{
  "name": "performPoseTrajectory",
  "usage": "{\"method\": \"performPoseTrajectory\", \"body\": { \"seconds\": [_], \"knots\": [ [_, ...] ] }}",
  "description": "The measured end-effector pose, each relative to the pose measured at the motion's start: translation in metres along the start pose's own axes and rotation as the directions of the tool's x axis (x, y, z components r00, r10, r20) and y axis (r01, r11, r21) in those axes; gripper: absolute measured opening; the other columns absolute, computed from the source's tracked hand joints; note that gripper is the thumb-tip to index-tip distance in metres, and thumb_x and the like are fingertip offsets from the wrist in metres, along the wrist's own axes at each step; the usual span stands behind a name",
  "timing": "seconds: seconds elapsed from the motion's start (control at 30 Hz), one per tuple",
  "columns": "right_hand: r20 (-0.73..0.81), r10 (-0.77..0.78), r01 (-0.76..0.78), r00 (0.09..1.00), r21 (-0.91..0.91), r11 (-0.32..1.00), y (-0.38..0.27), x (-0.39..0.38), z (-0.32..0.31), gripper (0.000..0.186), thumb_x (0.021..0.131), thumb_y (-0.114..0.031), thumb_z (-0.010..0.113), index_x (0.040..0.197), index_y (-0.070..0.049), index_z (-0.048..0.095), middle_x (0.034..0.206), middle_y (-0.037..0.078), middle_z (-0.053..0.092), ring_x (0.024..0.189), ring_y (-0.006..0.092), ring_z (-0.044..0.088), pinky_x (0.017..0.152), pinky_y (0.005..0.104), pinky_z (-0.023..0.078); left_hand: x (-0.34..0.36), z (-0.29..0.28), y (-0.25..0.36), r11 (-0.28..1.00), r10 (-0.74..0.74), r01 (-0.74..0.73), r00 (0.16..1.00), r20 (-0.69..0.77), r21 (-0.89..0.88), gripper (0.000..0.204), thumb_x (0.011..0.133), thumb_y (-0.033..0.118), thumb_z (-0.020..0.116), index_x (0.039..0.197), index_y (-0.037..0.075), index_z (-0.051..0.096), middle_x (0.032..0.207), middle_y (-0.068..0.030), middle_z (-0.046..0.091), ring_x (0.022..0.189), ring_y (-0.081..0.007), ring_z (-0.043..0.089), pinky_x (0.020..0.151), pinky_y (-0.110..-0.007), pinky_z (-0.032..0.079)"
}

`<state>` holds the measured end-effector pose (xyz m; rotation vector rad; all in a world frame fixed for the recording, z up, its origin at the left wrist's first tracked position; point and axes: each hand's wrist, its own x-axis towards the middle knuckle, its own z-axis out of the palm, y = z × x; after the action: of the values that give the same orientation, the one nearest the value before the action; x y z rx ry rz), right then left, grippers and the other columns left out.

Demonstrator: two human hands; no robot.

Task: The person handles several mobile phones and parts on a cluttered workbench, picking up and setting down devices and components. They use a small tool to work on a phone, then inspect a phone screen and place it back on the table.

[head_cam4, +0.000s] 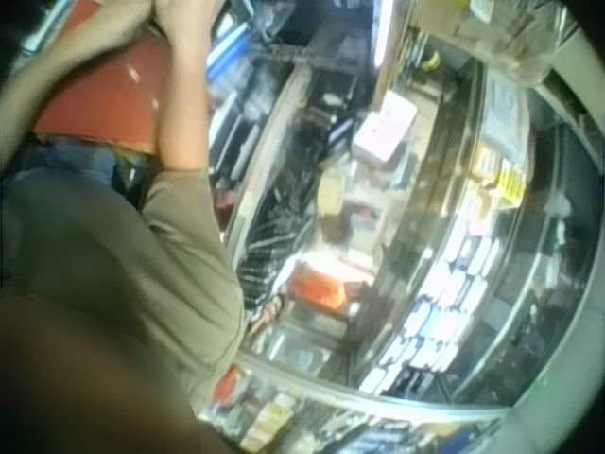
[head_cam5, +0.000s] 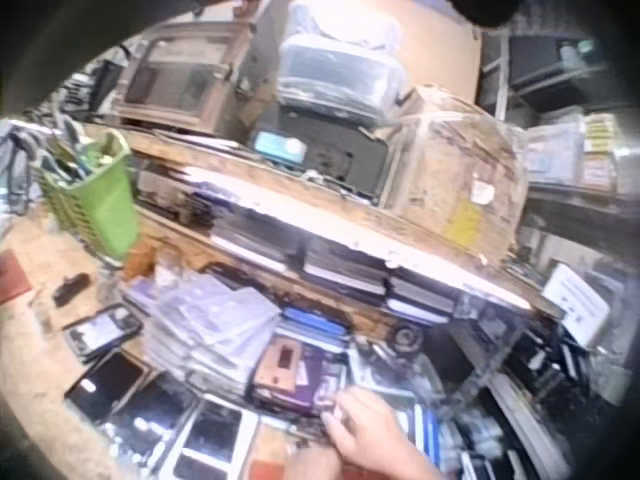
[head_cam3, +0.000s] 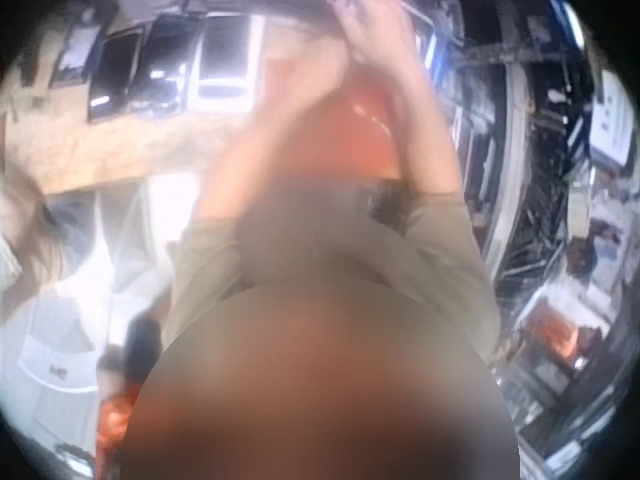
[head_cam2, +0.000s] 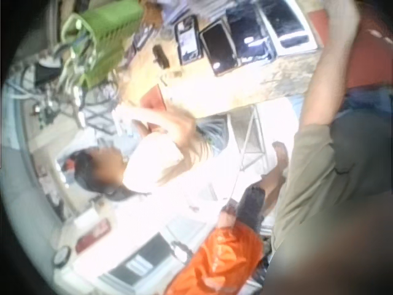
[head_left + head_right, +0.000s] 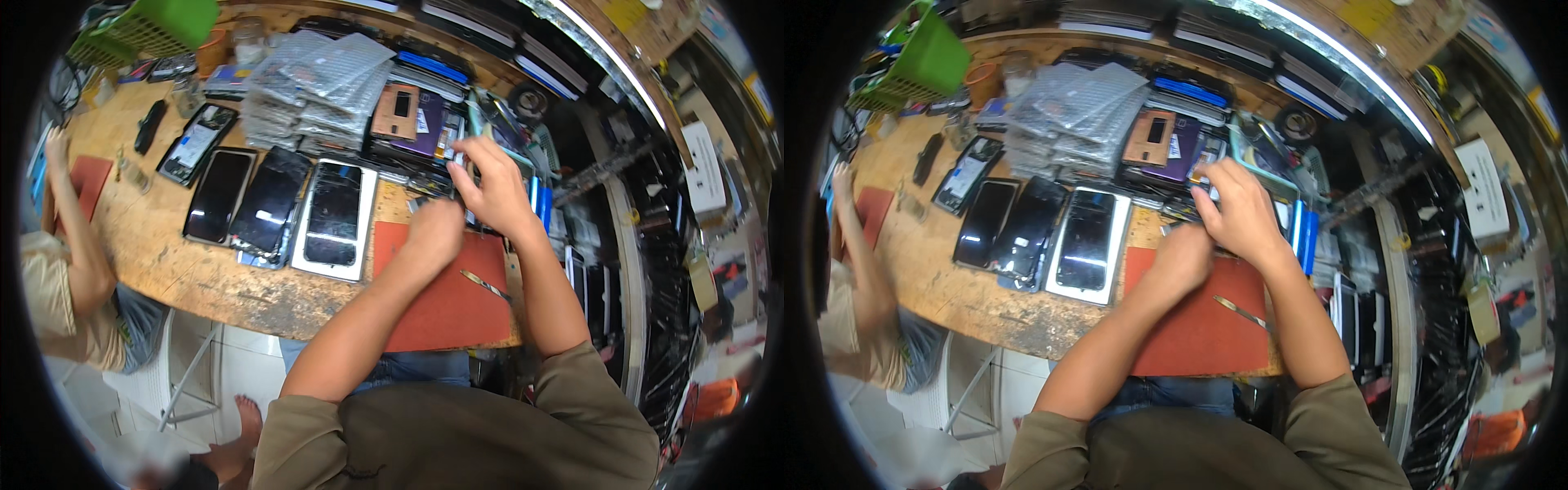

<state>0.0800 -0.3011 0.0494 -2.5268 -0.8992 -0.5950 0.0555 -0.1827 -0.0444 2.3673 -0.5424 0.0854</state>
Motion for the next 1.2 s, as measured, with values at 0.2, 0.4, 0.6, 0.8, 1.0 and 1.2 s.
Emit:
{"method": "performPoseTrajectory", "body": {
  "seconds": [0.2, 0.4, 0.6, 0.8, 1.0, 1.2],
  "knots": [
    [0.540, 0.447, -0.473, 0.713, -0.101, 0.875, -0.029, -0.116, -0.051, 0.018, 0.088, -0.011, 0.075, 0.097, -0.001, 0.063, 0.091, 0.018, 0.069, 0.088, 0.0390, 0.069, 0.078, 0.0472, 0.053, -0.003, -0.068, 0.006, 0.989, -0.121, 0.080, 0.925, -0.360, -0.127, 0.040, 0.106, 0.035, 0.056, 0.089, 0.001, 0.069, 0.080, -0.0232, 0.072, 0.077, -0.0435, 0.072, 0.070, -0.055, 0.056],
    [0.448, 0.569, -0.613, 0.690, -0.056, 0.788, -0.048, -0.178, -0.045, 0.016, 0.091, -0.009, 0.072, 0.100, -0.002, 0.061, 0.095, 0.017, 0.067, 0.091, 0.0386, 0.067, 0.080, 0.0469, 0.052, -0.081, -0.103, -0.004, 0.906, -0.149, -0.190, 0.693, -0.705, -0.378, 0.023, 0.100, -0.002, 0.055, 0.121, -0.002, 0.063, 0.105, -0.0119, 0.071, 0.085, -0.0179, 0.066, 0.078, -0.030, 0.051],
    [0.359, 0.501, -0.539, 0.787, 0.007, 0.842, -0.041, -0.181, -0.040, 0.009, 0.093, -0.008, 0.068, 0.095, -0.002, 0.062, 0.097, 0.018, 0.067, 0.094, 0.0404, 0.066, 0.082, 0.0489, 0.052, -0.220, -0.083, -0.060, 0.902, -0.375, 0.089, 0.649, -0.662, -0.424, 0.019, 0.106, 0.007, 0.055, 0.116, -0.004, 0.067, 0.087, -0.0057, 0.062, 0.079, -0.0119, 0.057, 0.071, -0.026, 0.047],
    [0.390, 0.408, -0.442, 0.825, -0.004, 0.897, -0.023, -0.147, -0.036, 0.008, 0.093, -0.008, 0.064, 0.090, 0.000, 0.064, 0.085, 0.018, 0.068, 0.081, 0.0387, 0.067, 0.074, 0.0465, 0.053, -0.283, -0.107, -0.106, 0.853, -0.522, 0.271, 0.448, -0.726, -0.446, 0.024, 0.109, 0.011, 0.050, 0.118, -0.005, 0.066, 0.091, -0.0053, 0.064, 0.084, -0.0134, 0.058, 0.079, -0.028, 0.047],
    [-0.130, 0.473, -0.467, 0.872, 0.073, 0.881, -0.004, -0.078, -0.032, 0.019, 0.091, -0.011, 0.074, 0.104, 0.001, 0.069, 0.090, 0.015, 0.070, 0.075, 0.0286, 0.068, 0.070, 0.0405, 0.054, -0.259, -0.098, -0.104, 0.873, -0.406, 0.447, 0.447, -0.797, -0.194, 0.018, 0.102, 0.010, 0.059, 0.108, 0.000, 0.073, 0.095, -0.0100, 0.072, 0.084, -0.0193, 0.064, 0.078, -0.032, 0.050],
    [0.012, 0.295, -0.292, 0.955, 0.186, 0.938, -0.066, -0.097, -0.014, 0.012, 0.090, -0.006, 0.074, 0.100, -0.001, 0.070, 0.081, 0.012, 0.064, 0.066, 0.0238, 0.063, 0.062, 0.0360, 0.052, -0.252, -0.104, -0.090, 0.874, -0.156, 0.464, 0.548, -0.822, 0.144, 0.013, 0.092, 0.003, 0.063, 0.097, 0.005, 0.075, 0.090, -0.0116, 0.073, 0.078, -0.0297, 0.066, 0.074, -0.040, 0.051]
  ]
}}
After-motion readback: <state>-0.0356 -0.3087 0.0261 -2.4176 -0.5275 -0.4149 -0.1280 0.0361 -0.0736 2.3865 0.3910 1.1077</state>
